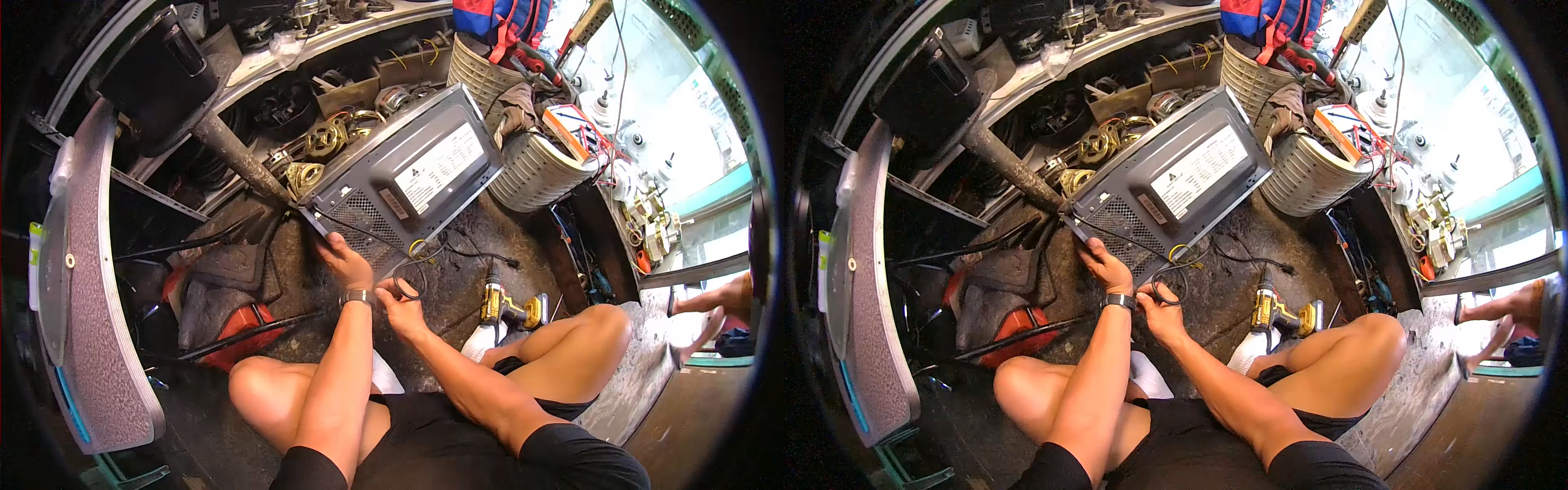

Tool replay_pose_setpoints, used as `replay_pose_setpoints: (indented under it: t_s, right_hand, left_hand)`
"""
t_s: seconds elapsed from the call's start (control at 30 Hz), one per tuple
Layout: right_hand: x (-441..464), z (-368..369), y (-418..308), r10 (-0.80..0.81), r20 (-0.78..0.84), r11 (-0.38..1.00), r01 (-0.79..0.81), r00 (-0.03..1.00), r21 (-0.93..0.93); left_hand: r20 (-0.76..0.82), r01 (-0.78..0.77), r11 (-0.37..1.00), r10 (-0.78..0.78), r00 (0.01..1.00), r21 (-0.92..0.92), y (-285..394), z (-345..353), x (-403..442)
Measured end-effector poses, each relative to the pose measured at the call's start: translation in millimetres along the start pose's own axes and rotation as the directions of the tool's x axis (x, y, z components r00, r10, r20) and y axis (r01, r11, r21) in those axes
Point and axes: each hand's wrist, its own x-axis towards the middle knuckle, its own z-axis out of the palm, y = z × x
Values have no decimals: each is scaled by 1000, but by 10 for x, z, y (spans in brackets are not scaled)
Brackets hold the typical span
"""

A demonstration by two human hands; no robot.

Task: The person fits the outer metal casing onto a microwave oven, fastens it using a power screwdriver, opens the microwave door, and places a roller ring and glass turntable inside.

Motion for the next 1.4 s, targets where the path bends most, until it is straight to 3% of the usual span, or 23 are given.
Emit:
replay_pose_setpoints:
  t_s: [0.1,0.17,0.23,0.27,0.33,0.43,0.5,0.63,0.8,0.9,1.0,1.33,1.4]
  right_hand:
    - [14,4,-4,13,-15,1000,-13,1000,3]
    - [20,6,0,13,-18,1000,-13,1000,-3]
    - [12,4,-5,-60,-21,982,55,998,-180]
    - [13,6,-4,-60,-20,982,56,998,-182]
    - [7,25,-31,-393,24,762,340,919,-551]
    - [-47,48,-123,-392,48,666,320,919,-674]
    - [-22,7,-76,-479,118,574,412,870,-708]
    - [12,-29,-137,-590,268,346,538,762,-768]
    - [42,-49,-167,-559,366,187,543,744,-818]
    - [56,-70,-208,-565,434,139,599,702,-788]
    - [61,-82,-224,-556,461,105,608,692,-787]
    - [153,-153,-212,-563,494,74,636,663,-769]
    - [110,-239,-247,-417,445,192,555,793,-810]
  left_hand:
    - [-3,17,999,-17,1000,-32,36,17,-11]
    - [-39,-58,998,57,998,-16,37,21,-5]
    - [-36,-74,997,73,997,-13,33,19,9]
    - [-31,-89,996,89,996,-10,29,17,12]
    - [-33,-90,996,89,995,-9,20,12,13]
    - [-23,-93,996,93,995,-5,8,-4,24]
    - [8,-69,994,70,997,-84,36,7,23]
    - [13,-96,994,97,995,-58,-64,19,47]
    - [6,-100,988,101,995,-115,-159,32,66]
    - [13,-4,980,6,1000,-197,-305,59,86]
    - [41,-49,995,53,998,-86,-338,20,108]
    - [158,58,986,-33,987,-154,-338,-23,137]
    - [191,99,980,-65,979,-173,-274,-39,102]
